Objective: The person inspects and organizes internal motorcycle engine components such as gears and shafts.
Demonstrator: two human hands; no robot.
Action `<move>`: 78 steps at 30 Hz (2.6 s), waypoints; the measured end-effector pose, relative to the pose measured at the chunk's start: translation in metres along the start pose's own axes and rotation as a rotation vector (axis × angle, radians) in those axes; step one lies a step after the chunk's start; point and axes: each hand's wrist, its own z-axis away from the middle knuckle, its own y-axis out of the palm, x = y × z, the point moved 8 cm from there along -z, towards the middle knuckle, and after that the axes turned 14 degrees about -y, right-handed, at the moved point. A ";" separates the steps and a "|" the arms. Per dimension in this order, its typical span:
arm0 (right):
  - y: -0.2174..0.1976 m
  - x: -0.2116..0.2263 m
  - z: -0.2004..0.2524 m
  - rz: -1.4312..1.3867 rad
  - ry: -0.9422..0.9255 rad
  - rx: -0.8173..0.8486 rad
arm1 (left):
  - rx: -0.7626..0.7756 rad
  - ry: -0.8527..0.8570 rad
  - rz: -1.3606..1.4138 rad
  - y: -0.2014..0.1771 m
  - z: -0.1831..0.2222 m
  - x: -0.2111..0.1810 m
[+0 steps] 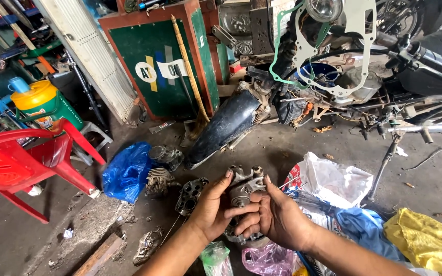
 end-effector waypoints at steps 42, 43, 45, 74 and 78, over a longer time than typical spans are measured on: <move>-0.040 0.004 0.010 -0.216 -0.148 -0.155 | 0.195 1.052 -1.379 0.070 0.079 -0.032; -0.037 0.005 0.009 -0.215 -0.148 -0.154 | 0.194 1.053 -1.379 0.070 0.079 -0.032; -0.037 0.005 0.010 -0.184 -0.139 -0.220 | 0.200 1.062 -1.399 0.070 0.079 -0.031; -0.004 0.012 0.005 -0.242 -0.211 0.008 | 0.099 1.263 -1.346 0.059 0.079 -0.029; -0.009 0.011 0.006 -0.205 -0.242 0.017 | 0.086 1.341 -1.338 0.058 0.082 -0.029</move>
